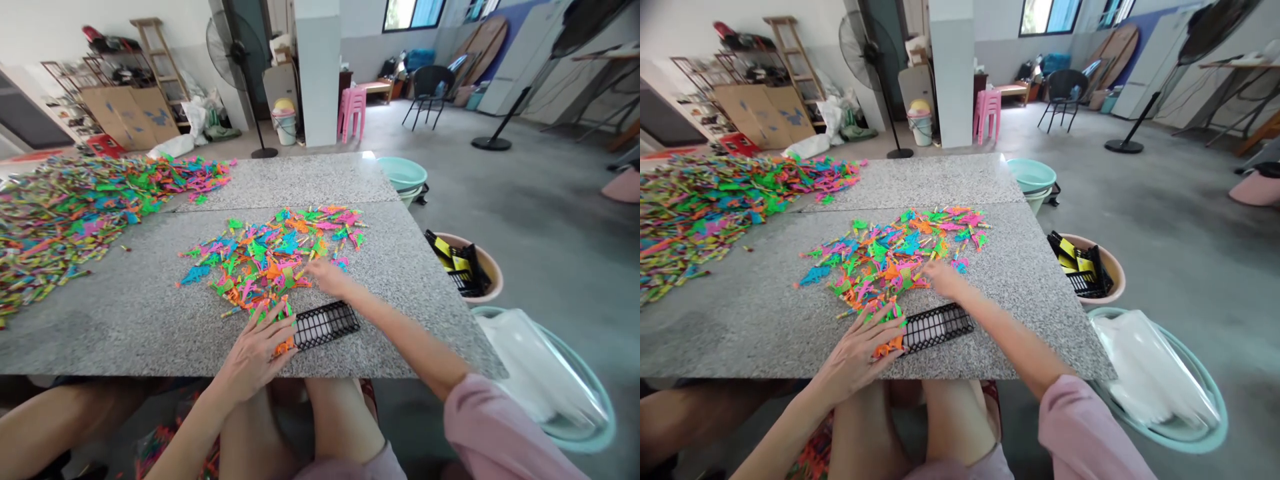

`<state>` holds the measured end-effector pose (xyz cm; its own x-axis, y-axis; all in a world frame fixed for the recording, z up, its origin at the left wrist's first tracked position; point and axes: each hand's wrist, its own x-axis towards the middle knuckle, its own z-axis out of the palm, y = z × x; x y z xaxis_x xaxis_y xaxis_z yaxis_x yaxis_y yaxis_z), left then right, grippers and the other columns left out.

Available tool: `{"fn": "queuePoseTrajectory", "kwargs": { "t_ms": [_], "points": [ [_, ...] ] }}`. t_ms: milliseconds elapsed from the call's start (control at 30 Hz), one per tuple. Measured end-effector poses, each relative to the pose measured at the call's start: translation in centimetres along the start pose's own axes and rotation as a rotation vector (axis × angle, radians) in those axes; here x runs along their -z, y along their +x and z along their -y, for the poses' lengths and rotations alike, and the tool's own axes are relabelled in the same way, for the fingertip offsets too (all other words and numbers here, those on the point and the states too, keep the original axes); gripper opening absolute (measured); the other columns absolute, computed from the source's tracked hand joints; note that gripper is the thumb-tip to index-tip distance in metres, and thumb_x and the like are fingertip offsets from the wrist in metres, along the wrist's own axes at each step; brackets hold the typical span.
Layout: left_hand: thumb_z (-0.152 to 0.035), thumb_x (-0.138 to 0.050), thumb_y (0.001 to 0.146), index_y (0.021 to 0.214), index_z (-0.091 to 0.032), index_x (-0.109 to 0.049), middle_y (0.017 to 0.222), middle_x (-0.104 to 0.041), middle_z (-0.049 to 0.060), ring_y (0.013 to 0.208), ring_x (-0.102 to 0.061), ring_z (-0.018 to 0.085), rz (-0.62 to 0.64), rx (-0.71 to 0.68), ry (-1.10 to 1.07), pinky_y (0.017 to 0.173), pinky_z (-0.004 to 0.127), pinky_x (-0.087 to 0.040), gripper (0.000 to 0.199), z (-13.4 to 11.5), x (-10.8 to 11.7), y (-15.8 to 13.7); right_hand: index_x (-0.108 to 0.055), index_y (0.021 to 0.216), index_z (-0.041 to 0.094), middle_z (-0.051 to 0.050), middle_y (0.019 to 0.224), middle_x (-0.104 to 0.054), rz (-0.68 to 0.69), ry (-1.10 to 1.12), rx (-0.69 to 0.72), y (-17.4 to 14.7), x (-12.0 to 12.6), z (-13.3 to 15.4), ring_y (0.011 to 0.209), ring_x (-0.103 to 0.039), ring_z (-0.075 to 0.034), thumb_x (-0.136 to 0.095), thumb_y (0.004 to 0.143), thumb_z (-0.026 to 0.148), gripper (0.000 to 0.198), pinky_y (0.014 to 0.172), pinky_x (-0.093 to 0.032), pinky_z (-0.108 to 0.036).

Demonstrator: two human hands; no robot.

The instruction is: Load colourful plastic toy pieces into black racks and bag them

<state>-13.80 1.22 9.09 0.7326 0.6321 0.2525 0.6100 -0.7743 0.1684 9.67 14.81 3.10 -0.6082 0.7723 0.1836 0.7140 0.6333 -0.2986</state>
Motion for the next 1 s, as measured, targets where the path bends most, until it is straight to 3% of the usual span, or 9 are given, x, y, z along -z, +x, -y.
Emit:
{"fn": "queuePoseTrajectory", "kwargs": {
  "t_ms": [100, 233, 333, 467, 700, 867, 933, 1000],
  "points": [
    [-0.027, -0.058, 0.094, 0.120, -0.022, -0.063, 0.133, -0.064, 0.007, 0.145, -0.034, 0.028, 0.015, 0.025, -0.017, 0.122, 0.059, -0.019, 0.027, 0.1, 0.0, 0.0, -0.068, 0.097, 0.012, -0.017, 0.110, -0.066, 0.027, -0.274, -0.129, 0.5, 1.9, -4.9, 0.112, -0.056, -0.025, -0.047, 0.086, 0.001, 0.026, 0.094, -0.047, -0.038],
    [-0.026, -0.058, 0.094, 0.117, -0.022, -0.063, 0.136, -0.062, 0.007, 0.146, -0.033, 0.028, 0.031, 0.054, -0.068, 0.120, 0.058, -0.025, 0.024, 0.2, -0.1, -0.2, -0.069, 0.089, 0.012, -0.015, 0.102, -0.067, 0.160, -0.282, 0.016, -0.1, 2.9, -7.5, 0.109, -0.059, -0.022, -0.047, 0.089, 0.002, 0.024, 0.088, -0.050, -0.031],
    [-0.027, -0.057, 0.095, 0.115, -0.022, -0.064, 0.139, -0.059, 0.008, 0.148, -0.028, 0.028, 0.028, 0.070, -0.123, 0.120, 0.057, -0.026, 0.022, 0.0, -0.3, -0.3, -0.066, 0.105, 0.013, -0.013, 0.107, -0.066, 0.221, -0.322, 0.048, -1.6, 3.2, -7.7, 0.106, -0.061, -0.020, -0.041, 0.092, 0.001, 0.031, 0.088, -0.048, -0.030],
    [-0.028, -0.057, 0.096, 0.114, -0.021, -0.065, 0.139, -0.060, 0.009, 0.149, -0.025, 0.029, 0.037, 0.071, -0.154, 0.121, 0.059, -0.022, 0.022, 0.0, -0.3, -0.2, -0.059, 0.120, 0.014, -0.015, 0.118, -0.064, 0.205, -0.416, 0.012, -2.8, 3.3, -7.5, 0.106, -0.061, -0.021, -0.037, 0.092, 0.001, 0.037, 0.084, -0.048, -0.030],
    [-0.027, -0.057, 0.095, 0.113, -0.020, -0.065, 0.139, -0.059, 0.011, 0.148, -0.025, 0.030, 0.072, 0.069, -0.161, 0.119, 0.061, -0.022, 0.022, 0.0, 0.1, 0.2, -0.065, 0.110, 0.012, -0.014, 0.095, -0.071, 0.283, -0.418, 0.010, -1.1, 2.9, -6.6, 0.095, -0.066, -0.021, -0.040, 0.094, 0.005, 0.030, 0.082, -0.048, -0.030],
    [-0.026, -0.058, 0.094, 0.112, -0.020, -0.066, 0.138, -0.060, 0.011, 0.147, -0.028, 0.030, 0.057, 0.089, -0.182, 0.119, 0.062, -0.021, 0.021, -0.3, 0.1, 0.3, -0.068, 0.097, 0.010, -0.019, 0.113, -0.066, 0.248, -0.425, 0.057, -0.5, 3.1, -6.5, 0.105, -0.063, -0.024, -0.040, 0.091, 0.002, 0.030, 0.087, -0.049, -0.035],
    [-0.026, -0.058, 0.093, 0.112, -0.021, -0.066, 0.139, -0.059, 0.010, 0.147, -0.028, 0.029, 0.053, 0.099, -0.195, 0.120, 0.061, -0.020, 0.021, -0.3, 0.2, 0.3, -0.067, 0.093, 0.012, -0.017, 0.114, -0.066, 0.235, -0.362, 0.002, -0.9, 3.6, -6.6, 0.102, -0.064, -0.022, -0.043, 0.088, 0.001, 0.027, 0.087, -0.049, -0.033],
    [-0.026, -0.058, 0.093, 0.112, -0.021, -0.065, 0.140, -0.058, 0.009, 0.148, -0.028, 0.029, 0.055, 0.104, -0.209, 0.120, 0.060, -0.019, 0.020, -0.3, 0.3, 0.3, -0.065, 0.094, 0.014, -0.013, 0.106, -0.068, 0.175, -0.250, -0.144, -1.9, 3.9, -6.3, 0.096, -0.065, -0.021, -0.049, 0.084, 0.001, 0.023, 0.084, -0.049, -0.031]
  ]
}}
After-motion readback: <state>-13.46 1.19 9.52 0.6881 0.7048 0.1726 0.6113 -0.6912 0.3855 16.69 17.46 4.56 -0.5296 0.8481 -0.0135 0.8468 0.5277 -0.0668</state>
